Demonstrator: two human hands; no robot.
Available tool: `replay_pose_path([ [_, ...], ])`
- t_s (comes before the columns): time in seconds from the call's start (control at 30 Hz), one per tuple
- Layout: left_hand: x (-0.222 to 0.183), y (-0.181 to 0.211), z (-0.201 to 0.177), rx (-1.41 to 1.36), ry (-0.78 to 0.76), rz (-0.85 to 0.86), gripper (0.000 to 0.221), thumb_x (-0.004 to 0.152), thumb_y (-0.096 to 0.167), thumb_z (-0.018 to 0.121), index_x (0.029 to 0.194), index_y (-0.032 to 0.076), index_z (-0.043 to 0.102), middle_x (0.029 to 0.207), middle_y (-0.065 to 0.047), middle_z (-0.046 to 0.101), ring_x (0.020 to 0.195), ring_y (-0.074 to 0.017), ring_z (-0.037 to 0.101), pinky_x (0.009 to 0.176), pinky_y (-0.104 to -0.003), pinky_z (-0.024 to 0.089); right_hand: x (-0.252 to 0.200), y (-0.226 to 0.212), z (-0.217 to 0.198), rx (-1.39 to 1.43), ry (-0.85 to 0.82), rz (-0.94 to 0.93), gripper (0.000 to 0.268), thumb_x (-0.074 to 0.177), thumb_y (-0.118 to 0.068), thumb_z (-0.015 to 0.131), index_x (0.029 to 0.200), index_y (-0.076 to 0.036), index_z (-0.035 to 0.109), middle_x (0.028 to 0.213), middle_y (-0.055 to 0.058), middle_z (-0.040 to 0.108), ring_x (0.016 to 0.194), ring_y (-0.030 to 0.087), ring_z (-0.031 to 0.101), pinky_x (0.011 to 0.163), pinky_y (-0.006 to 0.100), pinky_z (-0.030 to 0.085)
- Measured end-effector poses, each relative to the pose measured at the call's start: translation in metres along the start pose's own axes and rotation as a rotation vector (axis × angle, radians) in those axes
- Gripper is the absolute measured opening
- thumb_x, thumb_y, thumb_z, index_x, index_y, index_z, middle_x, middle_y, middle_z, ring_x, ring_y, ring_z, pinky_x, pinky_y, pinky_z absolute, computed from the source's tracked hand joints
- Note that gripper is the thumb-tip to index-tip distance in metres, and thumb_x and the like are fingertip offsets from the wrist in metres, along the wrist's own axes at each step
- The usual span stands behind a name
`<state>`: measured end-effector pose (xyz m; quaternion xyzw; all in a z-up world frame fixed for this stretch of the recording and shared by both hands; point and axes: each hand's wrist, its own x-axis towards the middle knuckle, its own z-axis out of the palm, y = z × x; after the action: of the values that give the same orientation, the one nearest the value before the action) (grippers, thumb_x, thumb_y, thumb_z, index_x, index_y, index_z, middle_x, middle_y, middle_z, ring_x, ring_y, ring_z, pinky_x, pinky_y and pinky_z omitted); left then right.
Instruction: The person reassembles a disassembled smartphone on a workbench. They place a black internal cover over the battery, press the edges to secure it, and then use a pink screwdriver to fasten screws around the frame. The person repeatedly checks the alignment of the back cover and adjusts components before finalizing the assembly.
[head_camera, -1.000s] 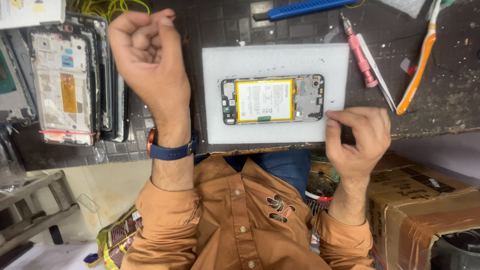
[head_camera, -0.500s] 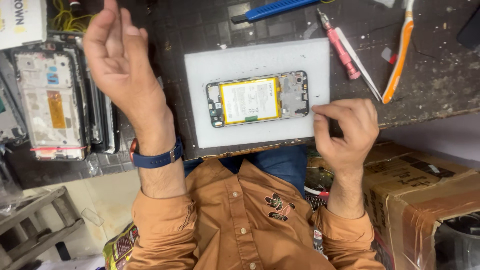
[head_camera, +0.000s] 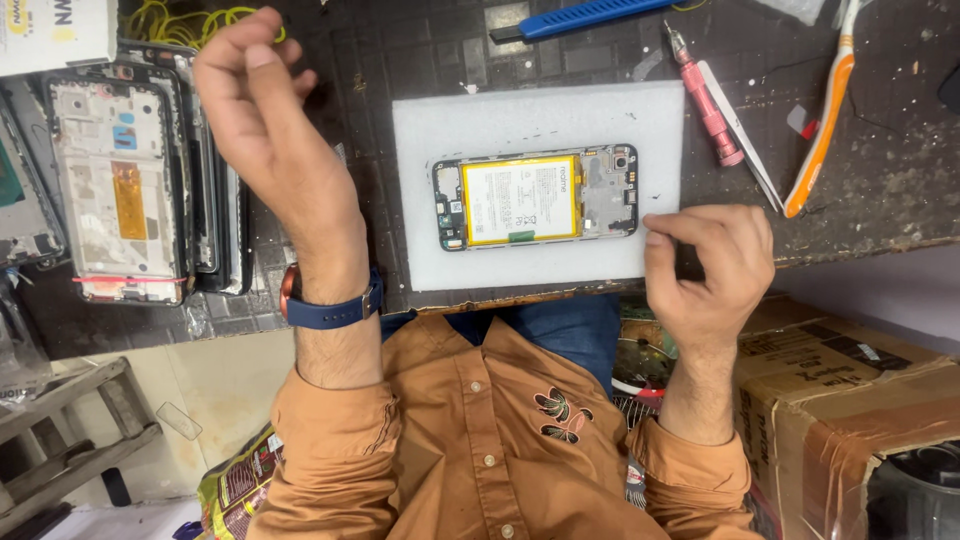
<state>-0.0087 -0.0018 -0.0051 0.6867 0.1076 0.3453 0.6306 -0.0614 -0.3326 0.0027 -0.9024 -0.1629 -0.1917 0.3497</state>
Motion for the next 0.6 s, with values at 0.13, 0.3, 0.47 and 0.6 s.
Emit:
replay_pose_path([
  [0.13,0.0,0.016,0.008,0.06,-0.036,0.104,0.014,0.117,0.001,0.055,0.131,0.004,0.055,0.126,-0.004,0.06,0.113,-0.0118,0.061,0.102,-0.028,0.052,-0.001,0.0,0.001,-0.004,0.006,-0.005,0.013,0.091,0.0,0.077,0.101,-0.009,0.074,0.096,0.005,0.065,0.09,0.023,0.06,0.082,0.034,0.046],
  [0.3,0.009,0.045,0.011,0.402,0.015,0.043,0.018,0.103,0.007,0.064,0.12,0.005,0.059,0.118,-0.006,0.06,0.101,-0.0143,0.066,0.085,-0.029,0.054,0.002,0.001,0.0,0.01,0.006,-0.025,0.016,0.09,0.0,0.077,0.102,-0.009,0.074,0.099,0.004,0.066,0.088,0.023,0.06,0.08,0.035,0.045],
  [0.47,0.046,0.038,0.009,0.999,-0.218,0.429,0.022,0.103,0.016,0.077,0.111,0.001,0.063,0.108,-0.015,0.061,0.099,-0.0337,0.061,0.084,-0.047,0.05,-0.001,0.0,-0.001,-0.006,0.004,-0.006,0.014,0.092,0.0,0.077,0.103,-0.009,0.074,0.096,0.005,0.066,0.09,0.023,0.06,0.081,0.035,0.045],
  [0.6,0.057,0.023,0.015,1.084,-0.354,0.367,0.02,0.101,0.017,0.076,0.106,0.0,0.067,0.107,-0.018,0.063,0.103,-0.0401,0.058,0.084,-0.054,0.047,0.003,-0.003,0.0,-0.001,0.011,-0.01,0.016,0.091,-0.001,0.077,0.104,-0.01,0.074,0.095,0.005,0.066,0.089,0.023,0.06,0.081,0.035,0.045],
])
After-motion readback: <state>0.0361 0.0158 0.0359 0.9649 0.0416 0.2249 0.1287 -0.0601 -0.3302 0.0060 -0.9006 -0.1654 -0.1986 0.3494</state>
